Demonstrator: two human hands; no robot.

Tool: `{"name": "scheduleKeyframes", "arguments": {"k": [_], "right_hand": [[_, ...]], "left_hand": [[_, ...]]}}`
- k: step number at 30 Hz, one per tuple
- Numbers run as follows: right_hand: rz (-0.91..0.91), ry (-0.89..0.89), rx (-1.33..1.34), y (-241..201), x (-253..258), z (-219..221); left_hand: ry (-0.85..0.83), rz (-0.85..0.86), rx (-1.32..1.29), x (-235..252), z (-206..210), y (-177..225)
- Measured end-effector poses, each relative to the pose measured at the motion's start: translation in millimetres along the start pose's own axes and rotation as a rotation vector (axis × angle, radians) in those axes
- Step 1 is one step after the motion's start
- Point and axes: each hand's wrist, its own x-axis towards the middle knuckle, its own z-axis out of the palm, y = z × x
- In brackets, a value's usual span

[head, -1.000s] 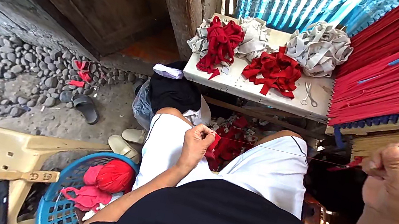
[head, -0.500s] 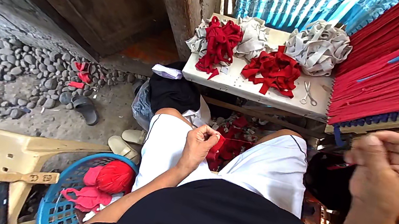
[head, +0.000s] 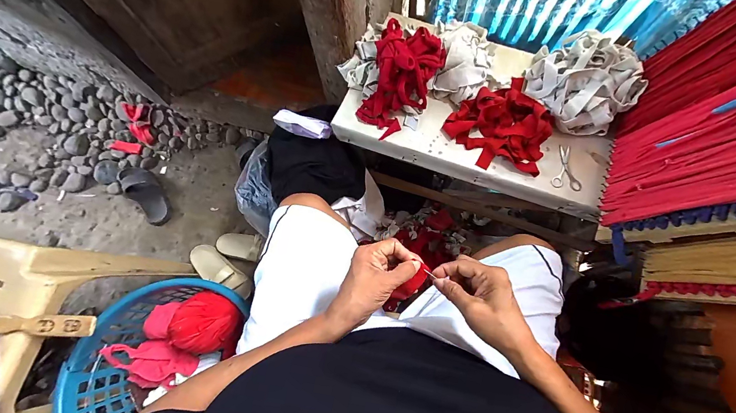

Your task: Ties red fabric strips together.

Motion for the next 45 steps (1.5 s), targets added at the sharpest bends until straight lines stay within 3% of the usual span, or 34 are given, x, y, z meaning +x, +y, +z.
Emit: {"name": "scheduleKeyframes", "arguments": {"k": [18, 26, 35, 45], "right_hand": [[-0.072, 0.007, -0.042, -1.6, -1.2, -4.4], [-0.057, 0.069, -0.088, -0.2, -1.9, 1.6], [-0.014, 0.175, 0.075, 7.6, -4.7, 16.0], [-0.009, 0.18, 0.007, 3.1, -2.4, 10.2]], "left_hand": [[-0.039, -0.019, -0.044, -0.3, 1.8, 5.0], [-0.083, 0.167, 0.082, -2.5, 0.2, 1.5], [-0.113, 0.376, 0.167, -3.4, 4.3, -8.5], [-0.065, 0.264, 0.118, -3.4, 6.9, -6.9]]}}
